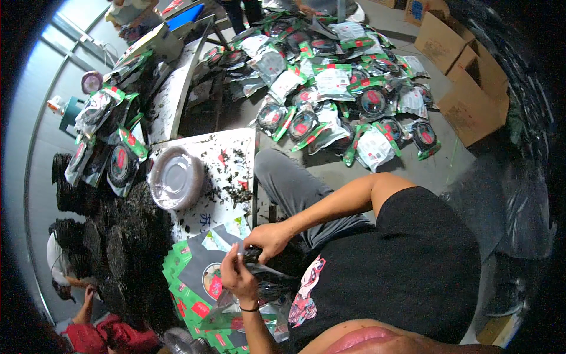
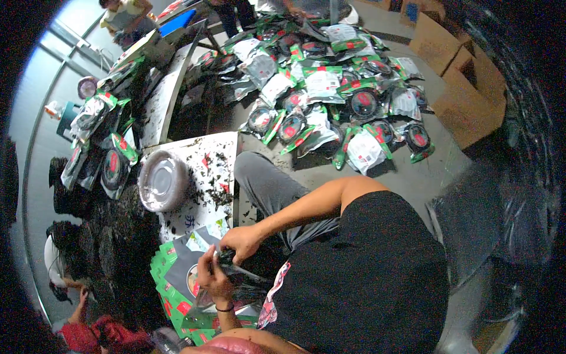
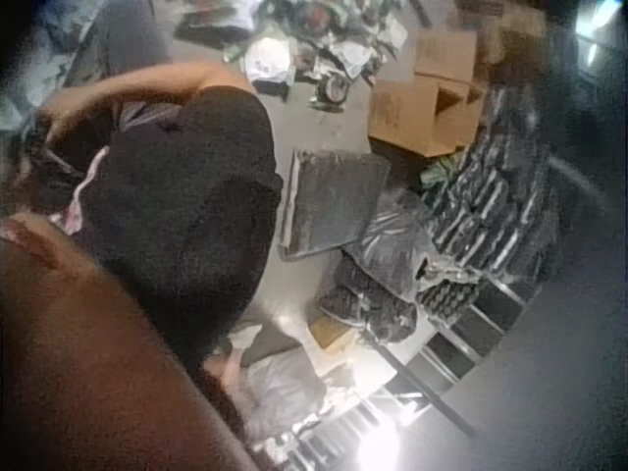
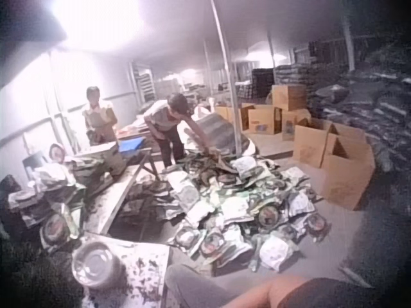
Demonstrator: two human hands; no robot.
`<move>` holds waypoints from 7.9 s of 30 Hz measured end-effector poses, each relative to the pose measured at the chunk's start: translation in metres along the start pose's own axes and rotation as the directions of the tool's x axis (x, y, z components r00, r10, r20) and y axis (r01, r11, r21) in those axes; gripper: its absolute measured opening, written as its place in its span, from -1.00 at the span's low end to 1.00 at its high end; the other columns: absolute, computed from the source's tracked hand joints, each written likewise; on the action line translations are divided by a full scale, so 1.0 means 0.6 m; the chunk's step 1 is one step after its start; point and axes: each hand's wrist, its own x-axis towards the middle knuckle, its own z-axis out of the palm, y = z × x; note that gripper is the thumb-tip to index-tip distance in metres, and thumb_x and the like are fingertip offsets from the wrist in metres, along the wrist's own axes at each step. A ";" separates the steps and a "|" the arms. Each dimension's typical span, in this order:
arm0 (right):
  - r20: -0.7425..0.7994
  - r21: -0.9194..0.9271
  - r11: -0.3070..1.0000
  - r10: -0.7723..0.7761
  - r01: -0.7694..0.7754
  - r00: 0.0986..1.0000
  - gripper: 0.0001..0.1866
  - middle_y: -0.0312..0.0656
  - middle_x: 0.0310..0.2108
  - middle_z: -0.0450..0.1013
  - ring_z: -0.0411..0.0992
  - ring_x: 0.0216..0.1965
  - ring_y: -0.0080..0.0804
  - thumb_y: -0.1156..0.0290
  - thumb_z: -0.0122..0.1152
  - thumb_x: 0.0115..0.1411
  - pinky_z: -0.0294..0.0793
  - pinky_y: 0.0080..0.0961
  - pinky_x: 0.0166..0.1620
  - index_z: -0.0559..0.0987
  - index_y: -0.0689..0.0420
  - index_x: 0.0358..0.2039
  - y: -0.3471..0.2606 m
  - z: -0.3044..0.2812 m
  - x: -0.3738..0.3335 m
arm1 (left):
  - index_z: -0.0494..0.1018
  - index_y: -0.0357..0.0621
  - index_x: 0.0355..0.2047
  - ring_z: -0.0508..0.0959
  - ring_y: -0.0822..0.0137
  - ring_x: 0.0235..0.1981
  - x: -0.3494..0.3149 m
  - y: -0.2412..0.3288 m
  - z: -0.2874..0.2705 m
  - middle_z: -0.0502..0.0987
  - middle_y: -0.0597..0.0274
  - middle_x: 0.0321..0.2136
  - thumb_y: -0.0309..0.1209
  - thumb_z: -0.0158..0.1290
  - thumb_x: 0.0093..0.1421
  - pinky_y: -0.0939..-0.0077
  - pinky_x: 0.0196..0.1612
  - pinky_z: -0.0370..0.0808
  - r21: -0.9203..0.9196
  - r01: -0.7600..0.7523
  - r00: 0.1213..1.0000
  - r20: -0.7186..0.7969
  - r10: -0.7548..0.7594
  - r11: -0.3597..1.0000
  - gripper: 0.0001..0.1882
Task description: The person packs round sheets of dried seaweed into silver and green plastic bags by hand, then stacks the filled bags on a pile.
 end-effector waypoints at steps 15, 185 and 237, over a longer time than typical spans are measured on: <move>-0.542 0.247 0.951 -0.026 0.188 0.840 -0.61 0.00 -0.35 0.59 0.56 -0.29 -0.29 0.26 0.44 0.06 0.50 -0.30 -0.15 0.55 0.25 -0.22 -0.023 -0.050 0.008 | 0.53 -0.22 -0.05 0.50 0.02 0.12 0.147 0.104 -0.014 0.57 -0.02 0.00 -0.47 0.20 0.22 0.10 0.27 0.33 0.332 -0.317 0.935 -0.047 0.351 0.888 -0.71; -0.355 0.738 0.652 0.153 0.176 0.922 -0.54 -0.06 -0.11 0.56 0.49 -0.12 -0.28 0.08 0.05 0.34 0.43 -0.39 -0.02 0.59 0.21 -0.02 -0.229 -0.118 0.430 | 0.47 -0.06 -0.15 0.50 0.08 -0.11 -0.189 -0.208 -0.113 0.48 0.11 -0.20 -0.36 0.11 0.08 0.14 0.01 0.46 0.620 -0.148 0.987 0.044 0.154 0.771 -0.71; -0.270 0.395 0.862 0.439 -0.317 0.857 -0.61 -0.14 -0.12 0.61 0.56 -0.20 -0.49 0.23 0.28 0.28 0.55 -0.46 -0.05 0.65 0.23 0.01 0.042 -0.220 0.234 | 0.21 -0.18 0.31 0.39 -0.08 0.22 -0.113 -0.211 -0.078 0.39 -0.18 0.20 0.07 0.14 0.26 0.02 0.28 0.26 0.207 0.648 0.687 -0.575 -0.445 0.733 -0.21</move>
